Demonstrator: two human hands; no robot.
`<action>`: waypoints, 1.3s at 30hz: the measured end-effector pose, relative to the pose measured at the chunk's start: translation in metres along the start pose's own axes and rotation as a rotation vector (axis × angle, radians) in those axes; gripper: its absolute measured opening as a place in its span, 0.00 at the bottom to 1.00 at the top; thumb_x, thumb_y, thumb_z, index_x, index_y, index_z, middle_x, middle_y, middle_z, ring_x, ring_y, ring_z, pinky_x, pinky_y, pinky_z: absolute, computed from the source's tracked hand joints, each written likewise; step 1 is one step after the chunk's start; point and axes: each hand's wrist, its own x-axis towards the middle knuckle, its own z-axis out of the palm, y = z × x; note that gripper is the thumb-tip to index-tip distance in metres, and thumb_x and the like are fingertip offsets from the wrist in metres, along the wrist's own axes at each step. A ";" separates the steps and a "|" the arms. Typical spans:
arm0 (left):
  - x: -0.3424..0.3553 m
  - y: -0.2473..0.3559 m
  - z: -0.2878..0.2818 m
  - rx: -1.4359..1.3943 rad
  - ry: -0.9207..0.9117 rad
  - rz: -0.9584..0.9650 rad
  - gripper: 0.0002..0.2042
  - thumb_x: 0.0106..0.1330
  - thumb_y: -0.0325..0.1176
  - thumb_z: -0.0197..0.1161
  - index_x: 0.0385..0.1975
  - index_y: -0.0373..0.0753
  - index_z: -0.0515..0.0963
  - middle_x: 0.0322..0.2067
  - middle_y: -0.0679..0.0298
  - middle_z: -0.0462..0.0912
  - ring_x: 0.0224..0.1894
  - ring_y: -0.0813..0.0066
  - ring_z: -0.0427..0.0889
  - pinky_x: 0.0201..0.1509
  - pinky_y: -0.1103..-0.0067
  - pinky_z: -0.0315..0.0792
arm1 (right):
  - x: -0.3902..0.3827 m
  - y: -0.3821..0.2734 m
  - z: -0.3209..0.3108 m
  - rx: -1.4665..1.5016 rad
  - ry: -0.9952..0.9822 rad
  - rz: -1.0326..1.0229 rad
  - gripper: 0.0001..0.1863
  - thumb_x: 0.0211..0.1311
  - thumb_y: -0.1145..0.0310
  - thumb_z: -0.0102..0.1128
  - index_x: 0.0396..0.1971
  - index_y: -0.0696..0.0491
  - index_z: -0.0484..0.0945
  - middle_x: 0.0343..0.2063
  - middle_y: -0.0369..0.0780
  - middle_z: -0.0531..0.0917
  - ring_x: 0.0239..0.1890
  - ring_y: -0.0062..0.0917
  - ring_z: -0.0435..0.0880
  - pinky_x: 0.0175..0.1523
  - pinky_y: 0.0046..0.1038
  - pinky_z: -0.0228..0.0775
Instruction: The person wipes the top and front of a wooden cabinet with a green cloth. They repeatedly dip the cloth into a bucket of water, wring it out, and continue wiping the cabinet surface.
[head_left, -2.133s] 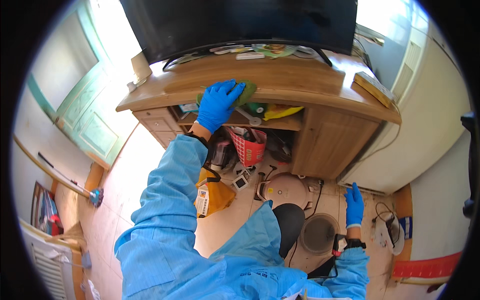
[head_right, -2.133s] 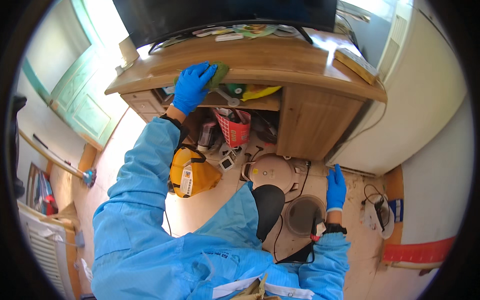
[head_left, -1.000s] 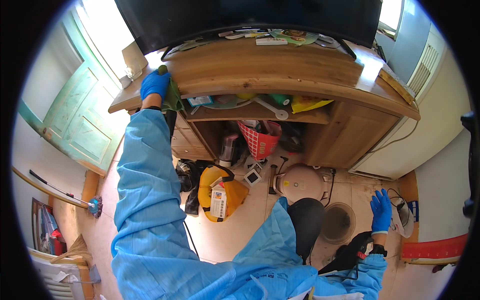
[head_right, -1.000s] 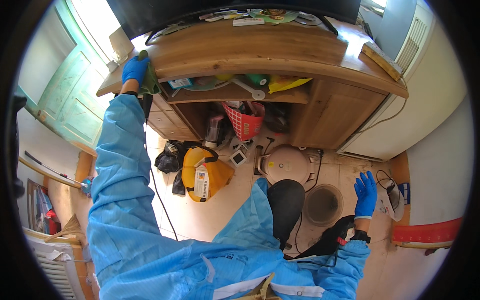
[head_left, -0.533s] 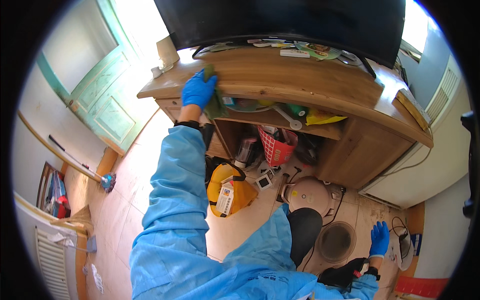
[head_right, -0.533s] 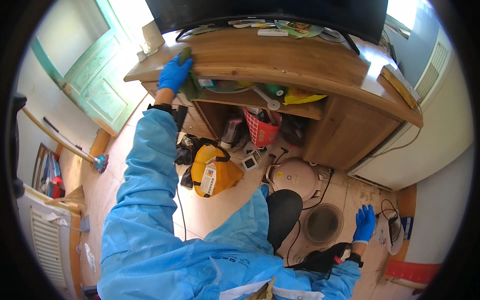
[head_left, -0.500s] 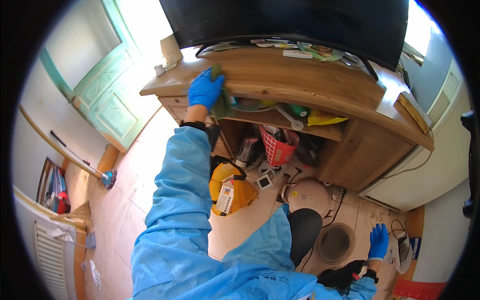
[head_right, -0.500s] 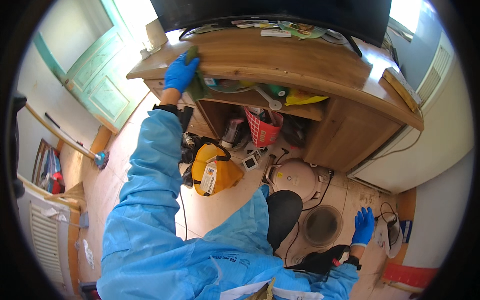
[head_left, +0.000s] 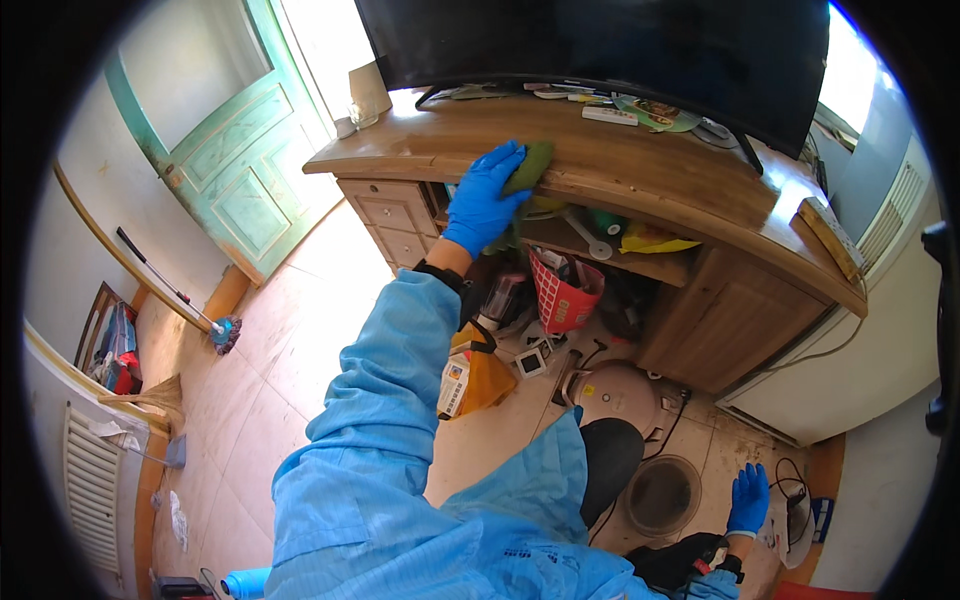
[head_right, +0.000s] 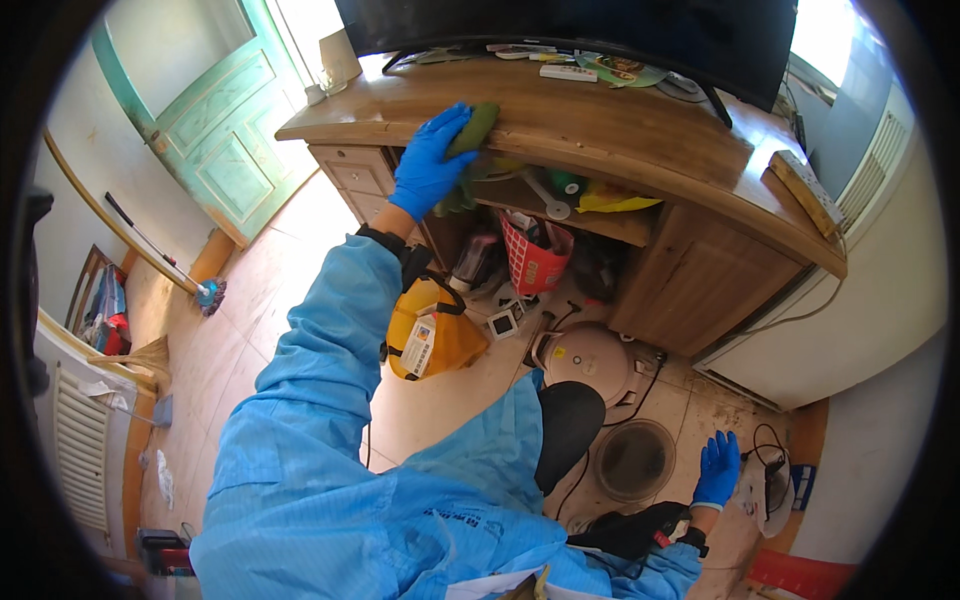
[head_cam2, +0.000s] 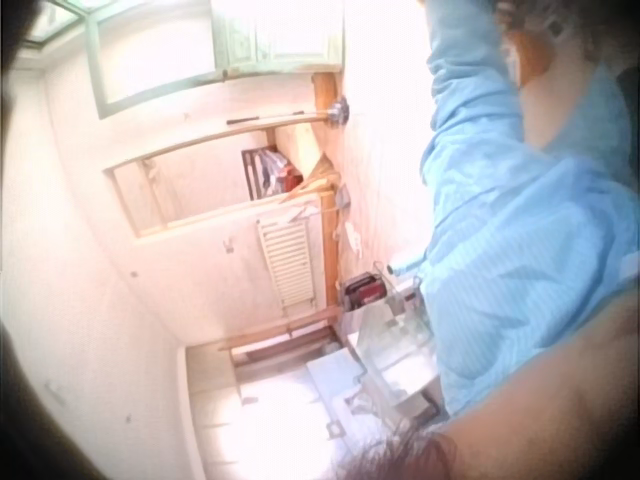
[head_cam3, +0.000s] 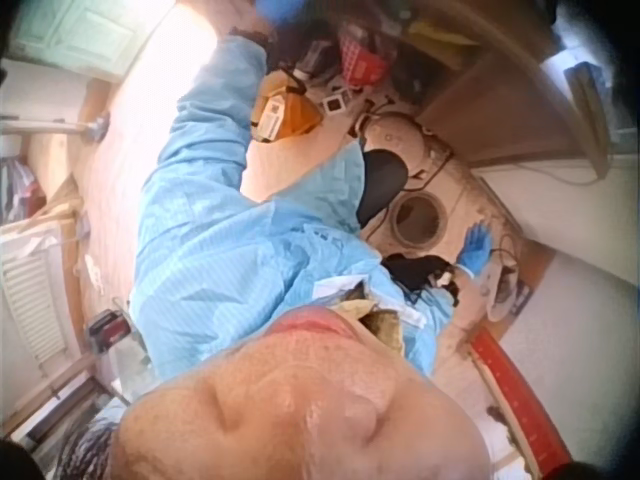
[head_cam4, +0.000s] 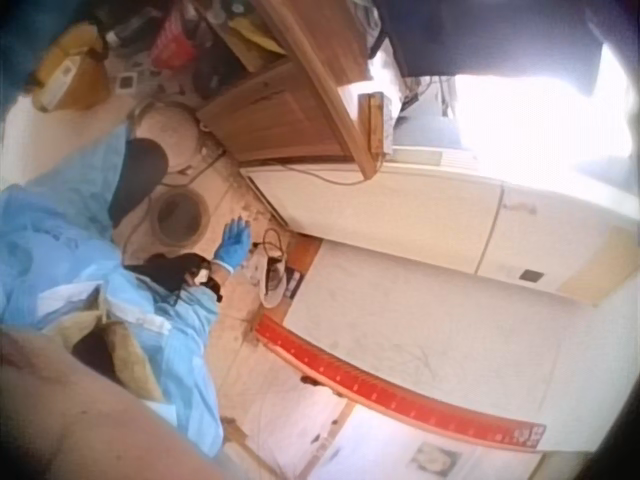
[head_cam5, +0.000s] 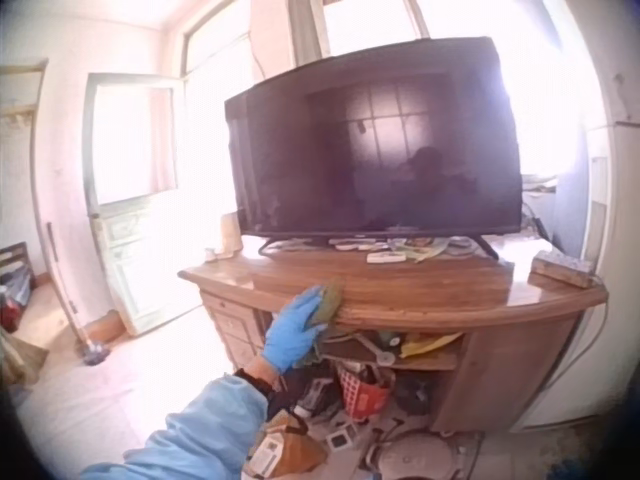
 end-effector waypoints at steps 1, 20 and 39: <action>-0.001 -0.008 -0.003 0.026 0.022 0.029 0.28 0.60 0.33 0.68 0.62 0.42 0.71 0.64 0.55 0.71 0.64 0.51 0.69 0.69 0.66 0.65 | 0.000 0.001 0.000 0.013 -0.014 -0.006 0.27 0.74 0.54 0.45 0.69 0.49 0.65 0.68 0.44 0.67 0.69 0.37 0.65 0.72 0.35 0.55; 0.006 -0.044 -0.007 0.337 0.219 -0.266 0.24 0.51 0.24 0.63 0.51 0.49 0.81 0.49 0.58 0.81 0.52 0.51 0.77 0.58 0.63 0.73 | -0.002 0.004 0.032 -0.071 -0.076 -0.023 0.27 0.75 0.53 0.44 0.68 0.48 0.65 0.66 0.45 0.70 0.66 0.35 0.70 0.70 0.35 0.59; -0.008 -0.006 0.015 0.528 0.190 -0.356 0.32 0.52 0.28 0.64 0.63 0.54 0.73 0.64 0.64 0.73 0.58 0.53 0.76 0.60 0.64 0.74 | -0.013 -0.009 0.055 -0.042 -0.142 -0.037 0.28 0.76 0.53 0.42 0.70 0.50 0.63 0.67 0.45 0.68 0.68 0.35 0.67 0.72 0.34 0.55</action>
